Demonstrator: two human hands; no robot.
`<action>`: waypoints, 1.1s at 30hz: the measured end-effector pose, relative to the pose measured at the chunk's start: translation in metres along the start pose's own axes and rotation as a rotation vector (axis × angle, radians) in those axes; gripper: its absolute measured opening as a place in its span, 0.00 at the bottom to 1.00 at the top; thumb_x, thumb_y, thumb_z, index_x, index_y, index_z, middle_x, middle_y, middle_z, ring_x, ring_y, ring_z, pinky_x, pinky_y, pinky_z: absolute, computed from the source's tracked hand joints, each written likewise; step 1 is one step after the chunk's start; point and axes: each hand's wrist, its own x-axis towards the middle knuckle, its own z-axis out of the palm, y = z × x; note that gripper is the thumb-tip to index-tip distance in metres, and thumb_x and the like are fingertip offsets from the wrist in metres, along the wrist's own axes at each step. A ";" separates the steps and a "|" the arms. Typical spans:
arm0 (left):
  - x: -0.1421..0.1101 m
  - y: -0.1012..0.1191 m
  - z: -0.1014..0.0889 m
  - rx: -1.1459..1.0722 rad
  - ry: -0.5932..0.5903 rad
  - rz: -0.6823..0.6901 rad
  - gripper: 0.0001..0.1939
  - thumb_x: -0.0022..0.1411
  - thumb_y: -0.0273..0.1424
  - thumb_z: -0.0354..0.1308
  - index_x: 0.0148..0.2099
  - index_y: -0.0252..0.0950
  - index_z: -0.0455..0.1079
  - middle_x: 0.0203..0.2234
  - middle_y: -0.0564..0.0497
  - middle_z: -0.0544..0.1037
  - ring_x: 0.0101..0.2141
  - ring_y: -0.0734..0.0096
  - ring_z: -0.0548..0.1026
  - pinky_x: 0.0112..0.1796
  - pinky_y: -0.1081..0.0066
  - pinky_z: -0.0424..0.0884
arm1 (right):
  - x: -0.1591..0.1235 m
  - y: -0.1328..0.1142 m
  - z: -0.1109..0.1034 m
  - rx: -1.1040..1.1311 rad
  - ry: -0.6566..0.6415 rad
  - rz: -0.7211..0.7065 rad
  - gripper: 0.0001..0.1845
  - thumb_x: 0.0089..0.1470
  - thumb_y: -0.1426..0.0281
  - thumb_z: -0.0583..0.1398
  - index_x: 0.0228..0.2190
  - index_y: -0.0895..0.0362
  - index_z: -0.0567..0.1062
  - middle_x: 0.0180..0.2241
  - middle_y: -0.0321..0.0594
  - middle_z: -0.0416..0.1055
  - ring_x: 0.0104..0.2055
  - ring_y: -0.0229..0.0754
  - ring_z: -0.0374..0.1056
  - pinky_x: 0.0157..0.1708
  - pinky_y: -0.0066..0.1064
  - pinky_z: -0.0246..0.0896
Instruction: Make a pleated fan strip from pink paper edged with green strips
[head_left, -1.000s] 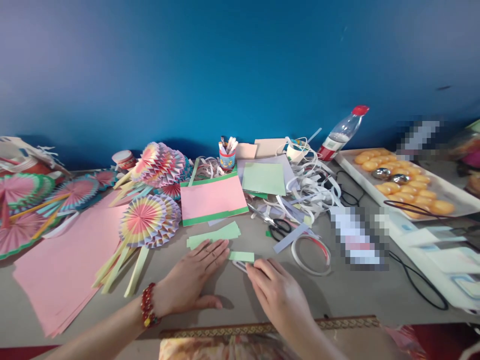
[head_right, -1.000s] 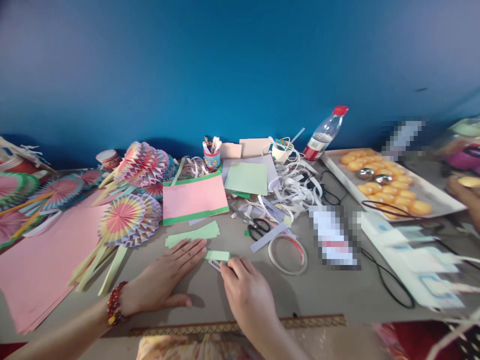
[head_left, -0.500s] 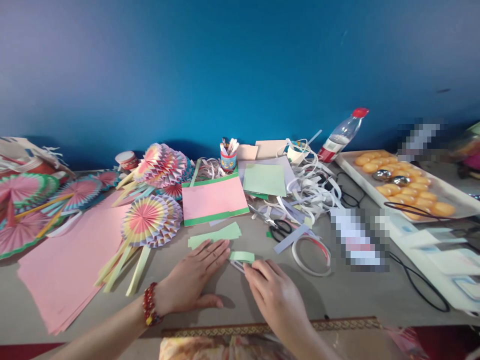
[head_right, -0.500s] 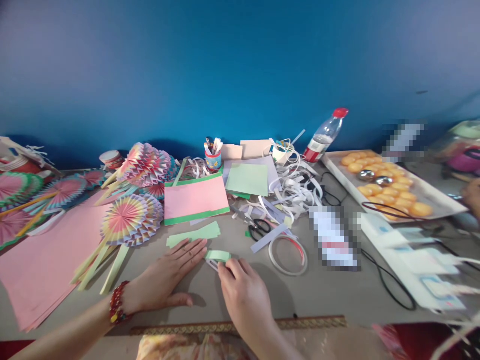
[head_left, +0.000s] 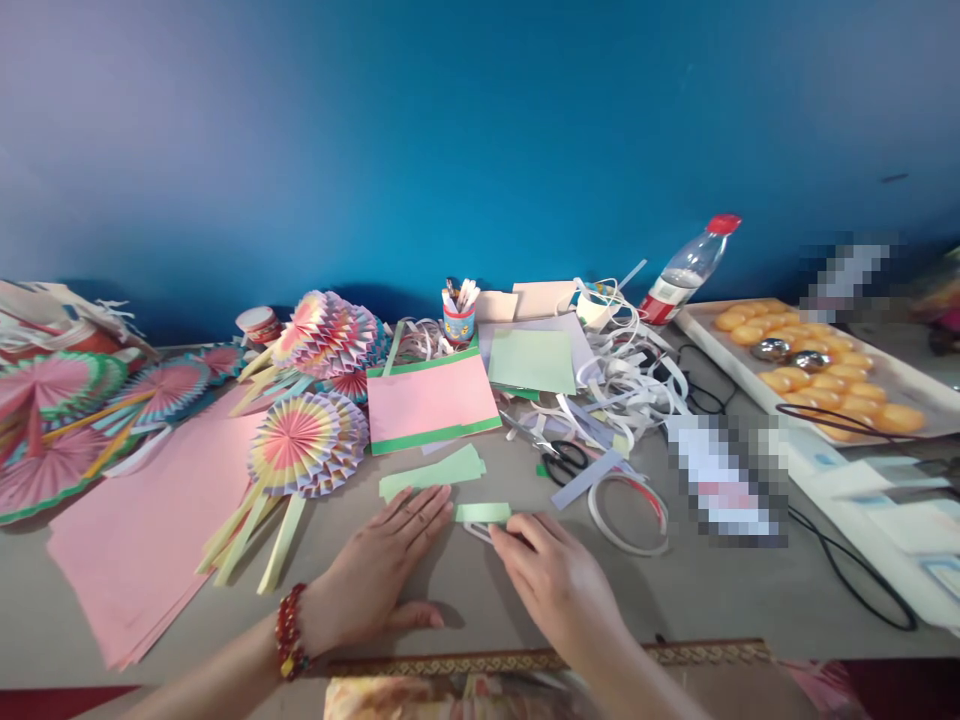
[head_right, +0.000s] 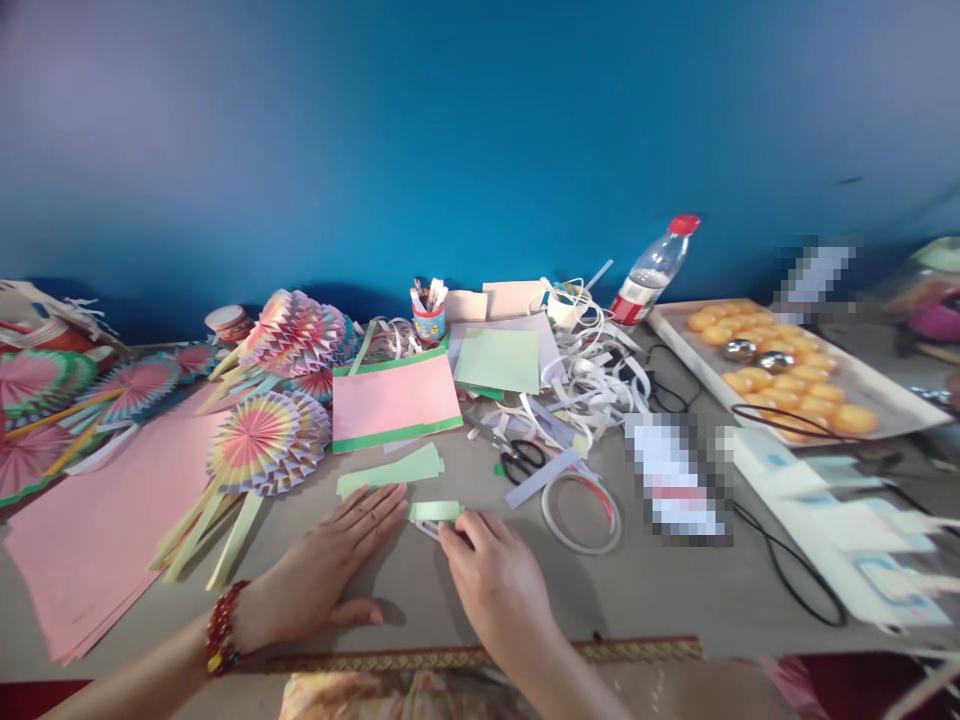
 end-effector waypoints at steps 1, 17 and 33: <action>0.000 0.000 0.000 -0.001 -0.002 -0.002 0.51 0.62 0.61 0.46 0.73 0.36 0.31 0.70 0.42 0.42 0.68 0.50 0.47 0.66 0.53 0.43 | 0.000 -0.001 0.001 0.002 0.005 -0.002 0.13 0.60 0.77 0.56 0.41 0.55 0.77 0.31 0.39 0.71 0.34 0.39 0.68 0.33 0.28 0.62; 0.000 -0.002 0.003 -0.022 0.025 0.020 0.51 0.63 0.61 0.46 0.73 0.34 0.32 0.70 0.41 0.42 0.68 0.50 0.46 0.66 0.53 0.44 | 0.004 -0.014 0.006 0.004 0.024 0.001 0.11 0.58 0.79 0.58 0.42 0.56 0.77 0.32 0.39 0.72 0.34 0.40 0.68 0.33 0.28 0.61; -0.021 -0.006 -0.006 0.023 0.039 0.029 0.42 0.70 0.51 0.44 0.73 0.34 0.32 0.70 0.42 0.43 0.68 0.54 0.46 0.66 0.55 0.48 | 0.008 -0.014 0.008 0.057 -0.022 0.027 0.11 0.58 0.79 0.58 0.40 0.55 0.76 0.32 0.39 0.71 0.35 0.40 0.67 0.35 0.29 0.60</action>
